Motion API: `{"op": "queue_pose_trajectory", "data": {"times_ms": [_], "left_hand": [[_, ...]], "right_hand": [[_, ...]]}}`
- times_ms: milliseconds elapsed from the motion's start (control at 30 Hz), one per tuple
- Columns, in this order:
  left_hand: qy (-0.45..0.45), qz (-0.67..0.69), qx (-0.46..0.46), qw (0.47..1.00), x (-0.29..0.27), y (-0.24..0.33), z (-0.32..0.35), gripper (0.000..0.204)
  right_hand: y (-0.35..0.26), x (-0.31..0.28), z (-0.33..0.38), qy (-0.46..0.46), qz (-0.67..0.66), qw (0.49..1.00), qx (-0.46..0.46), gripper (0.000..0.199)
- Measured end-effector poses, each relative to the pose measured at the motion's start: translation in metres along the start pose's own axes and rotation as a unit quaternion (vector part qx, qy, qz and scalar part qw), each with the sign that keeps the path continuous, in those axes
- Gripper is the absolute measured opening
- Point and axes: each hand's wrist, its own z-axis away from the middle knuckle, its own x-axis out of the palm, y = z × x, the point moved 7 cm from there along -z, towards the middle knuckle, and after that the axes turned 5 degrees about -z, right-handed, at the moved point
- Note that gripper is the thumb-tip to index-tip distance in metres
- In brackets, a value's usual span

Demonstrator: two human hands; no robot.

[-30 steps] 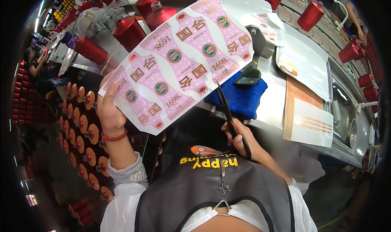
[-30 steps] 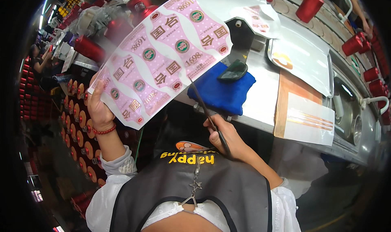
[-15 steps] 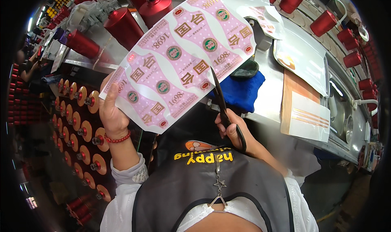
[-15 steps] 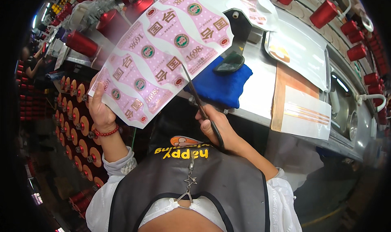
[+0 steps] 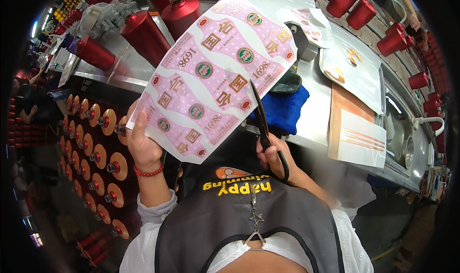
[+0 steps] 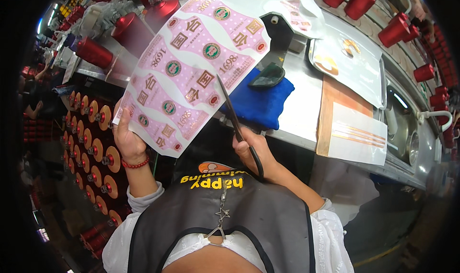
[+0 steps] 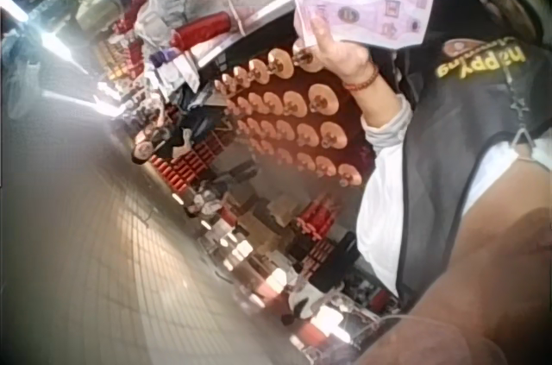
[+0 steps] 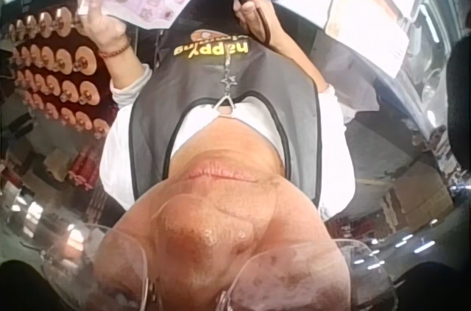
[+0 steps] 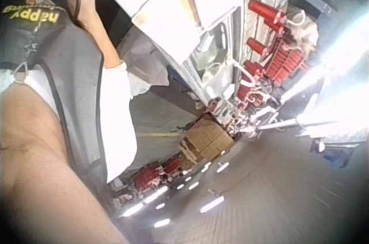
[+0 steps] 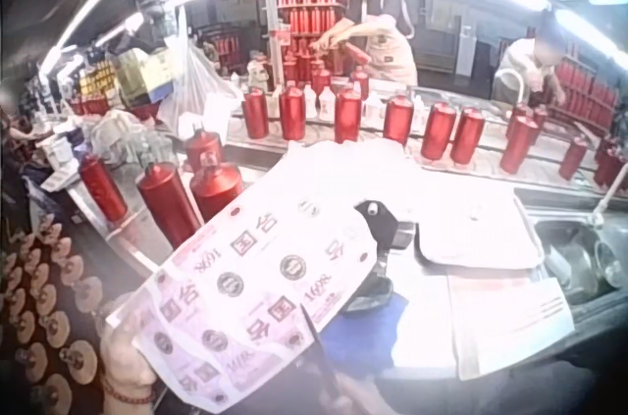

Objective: The person applies a gold neck label to a red cylindrical bottle, smooths it with a green squeegee, then applies a full-body red label and trims the edges. They use scissors to cut a sheet of printed labels and continue handling the bottles and label sheets.

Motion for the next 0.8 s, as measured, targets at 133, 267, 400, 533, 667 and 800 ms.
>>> {"op": "queue_pose_trajectory", "data": {"times_ms": [133, 267, 400, 533, 667, 800], "left_hand": [[-0.022, -0.021, 0.010, 0.999, -0.001, -0.001, 0.000, 0.043], [-0.006, -0.116, 0.055, 0.992, 0.008, 0.005, 0.005, 0.039], [-0.039, -0.015, 0.009, 0.999, 0.018, 0.000, 0.006, 0.040], [-0.021, 0.011, -0.007, 1.000, 0.015, -0.009, 0.000, 0.040], [-0.051, 0.035, -0.004, 0.998, 0.016, -0.011, -0.001, 0.042], [-0.047, 0.025, 0.004, 0.999, 0.016, -0.008, 0.003, 0.041]], "right_hand": [[-0.001, -0.009, -0.002, 0.001, 0.007, 0.999, -0.033, 0.083], [-0.013, -0.009, -0.002, -0.011, 0.038, 0.998, -0.050, 0.083], [-0.016, -0.012, -0.003, -0.005, 0.075, 0.992, -0.100, 0.076], [-0.013, -0.012, 0.003, 0.004, -0.009, 0.999, -0.052, 0.079], [-0.005, -0.013, 0.007, -0.003, -0.026, 1.000, -0.016, 0.081], [-0.002, -0.010, 0.007, -0.011, -0.023, 1.000, -0.003, 0.081]]}}
